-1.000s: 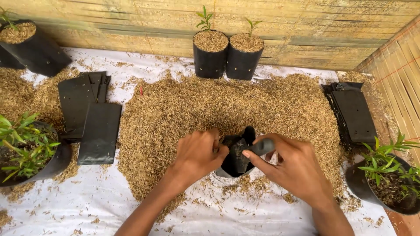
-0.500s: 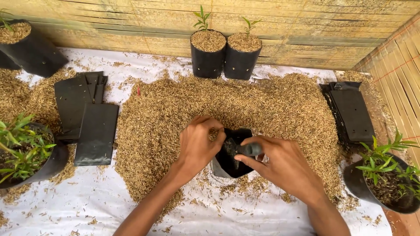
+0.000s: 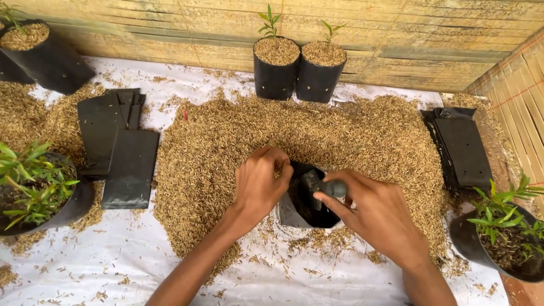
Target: The person uses a small trowel to scoop rice husks from a large pile and fills black nursery bags. They place a small plant into a filled bag and continue adding husks around it. Completed bags are set aside on a white tarp.
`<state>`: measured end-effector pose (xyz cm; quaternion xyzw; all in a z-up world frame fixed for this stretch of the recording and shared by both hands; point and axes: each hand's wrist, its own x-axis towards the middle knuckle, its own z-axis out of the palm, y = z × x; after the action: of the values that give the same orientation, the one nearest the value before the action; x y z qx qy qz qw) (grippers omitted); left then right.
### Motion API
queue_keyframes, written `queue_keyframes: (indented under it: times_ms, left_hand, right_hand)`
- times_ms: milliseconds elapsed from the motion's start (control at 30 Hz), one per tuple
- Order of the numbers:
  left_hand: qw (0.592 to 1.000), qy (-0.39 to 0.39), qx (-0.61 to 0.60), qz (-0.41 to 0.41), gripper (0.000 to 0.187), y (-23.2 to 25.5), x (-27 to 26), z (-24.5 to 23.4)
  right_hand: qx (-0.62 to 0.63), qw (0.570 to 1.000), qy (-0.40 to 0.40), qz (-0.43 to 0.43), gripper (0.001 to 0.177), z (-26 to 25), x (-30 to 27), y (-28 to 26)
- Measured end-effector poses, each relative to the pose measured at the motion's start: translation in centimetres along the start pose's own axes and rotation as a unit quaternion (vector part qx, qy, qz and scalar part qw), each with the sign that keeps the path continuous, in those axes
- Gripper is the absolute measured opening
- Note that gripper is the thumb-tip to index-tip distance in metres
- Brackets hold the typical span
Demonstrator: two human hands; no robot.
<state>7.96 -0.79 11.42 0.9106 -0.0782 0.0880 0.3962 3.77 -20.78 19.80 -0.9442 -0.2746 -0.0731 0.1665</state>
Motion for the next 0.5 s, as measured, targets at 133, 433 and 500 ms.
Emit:
queue_keyframes:
  times_ms: [133,433,500]
  left_hand:
    - [1.0,-0.005,0.003,0.013,0.014,0.2,-0.2,0.1]
    - [0.996,-0.075,-0.014,-0.039,0.055,1.5,-0.4,-0.3]
    - [0.999,-0.05,0.008,-0.008,0.029,0.5,-0.3,0.4]
  right_hand:
    - [-0.009,0.996,-0.06,0.072,0.038,0.2,0.2,0.0]
    - [-0.025,0.998,-0.04,0.034,0.034,0.3,0.0,0.6]
    - [-0.022,0.999,0.026,0.022,0.034,0.4,-0.3,1.3]
